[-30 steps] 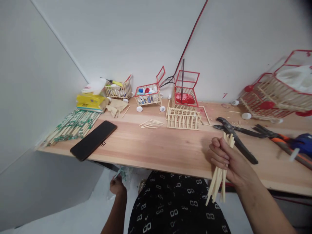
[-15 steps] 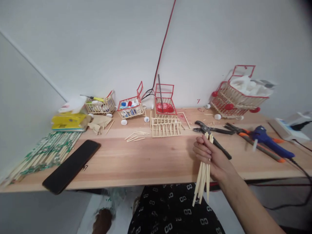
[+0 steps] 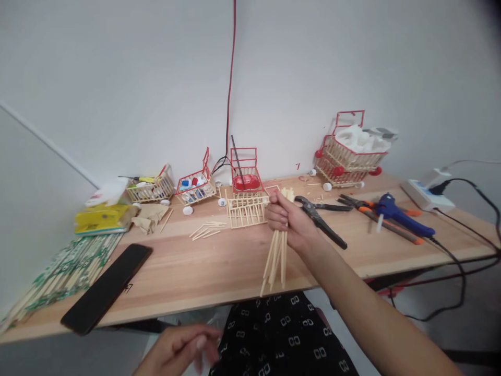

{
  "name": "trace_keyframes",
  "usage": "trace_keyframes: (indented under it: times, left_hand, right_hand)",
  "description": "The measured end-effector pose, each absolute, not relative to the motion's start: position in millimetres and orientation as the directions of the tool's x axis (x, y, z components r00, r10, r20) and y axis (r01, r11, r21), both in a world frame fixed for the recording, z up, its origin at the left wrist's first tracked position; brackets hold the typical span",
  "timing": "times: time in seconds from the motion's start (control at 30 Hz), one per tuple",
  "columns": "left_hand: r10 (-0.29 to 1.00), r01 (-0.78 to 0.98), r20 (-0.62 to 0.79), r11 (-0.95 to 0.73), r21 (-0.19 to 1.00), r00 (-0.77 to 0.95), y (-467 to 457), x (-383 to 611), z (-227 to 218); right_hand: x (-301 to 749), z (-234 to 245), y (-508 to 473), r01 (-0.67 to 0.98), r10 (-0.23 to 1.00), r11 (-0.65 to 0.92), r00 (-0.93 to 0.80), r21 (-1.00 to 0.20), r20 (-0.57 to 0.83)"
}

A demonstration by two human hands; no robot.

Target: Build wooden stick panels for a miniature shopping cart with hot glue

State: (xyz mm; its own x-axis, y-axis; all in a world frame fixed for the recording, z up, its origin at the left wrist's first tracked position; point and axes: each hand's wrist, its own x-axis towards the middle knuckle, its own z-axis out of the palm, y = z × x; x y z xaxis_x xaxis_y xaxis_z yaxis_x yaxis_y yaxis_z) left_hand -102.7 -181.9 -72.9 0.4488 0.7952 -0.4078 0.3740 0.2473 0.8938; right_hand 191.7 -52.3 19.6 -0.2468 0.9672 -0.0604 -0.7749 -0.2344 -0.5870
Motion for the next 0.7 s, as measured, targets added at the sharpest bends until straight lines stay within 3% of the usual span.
trace_keyframes:
  times: [0.13, 0.23, 0.37, 0.53, 0.63, 0.7]
  left_hand:
    - [0.919, 0.045, -0.092, 0.081, 0.996, 0.382, -141, -27, -7]
    - [0.834, -0.116, -0.075, 0.164, 0.980, 0.546, -116, 10, 1]
    - [0.859, -0.208, -0.073, 0.204, 0.956, 0.507, -97, 31, -16]
    - [0.928, -0.305, 0.021, 0.101, 0.947, 0.372, -86, 23, -29]
    - [0.944, -0.247, 0.068, 0.015, 0.969, 0.323, -80, 16, -34]
    - [0.949, -0.158, 0.117, -0.072, 0.985, 0.294, -77, 13, -36]
  right_hand:
    - [162, 25, -46, -0.722, 0.950, -0.255, -0.312, -0.643, -0.027]
    - [147, 25, -41, -0.698, 0.959, -0.205, -0.283, -0.686, 0.001]
    - [141, 19, -38, -0.620, 0.965, -0.133, -0.259, -0.773, 0.041]
    - [149, 0, -37, -0.288, 0.901, 0.022, -0.410, -0.957, 0.144]
    - [151, -14, -34, -0.084, 0.874, 0.164, -0.449, -0.983, 0.185]
    - [151, -20, -33, -0.055, 0.863, 0.233, -0.448, -0.971, 0.233]
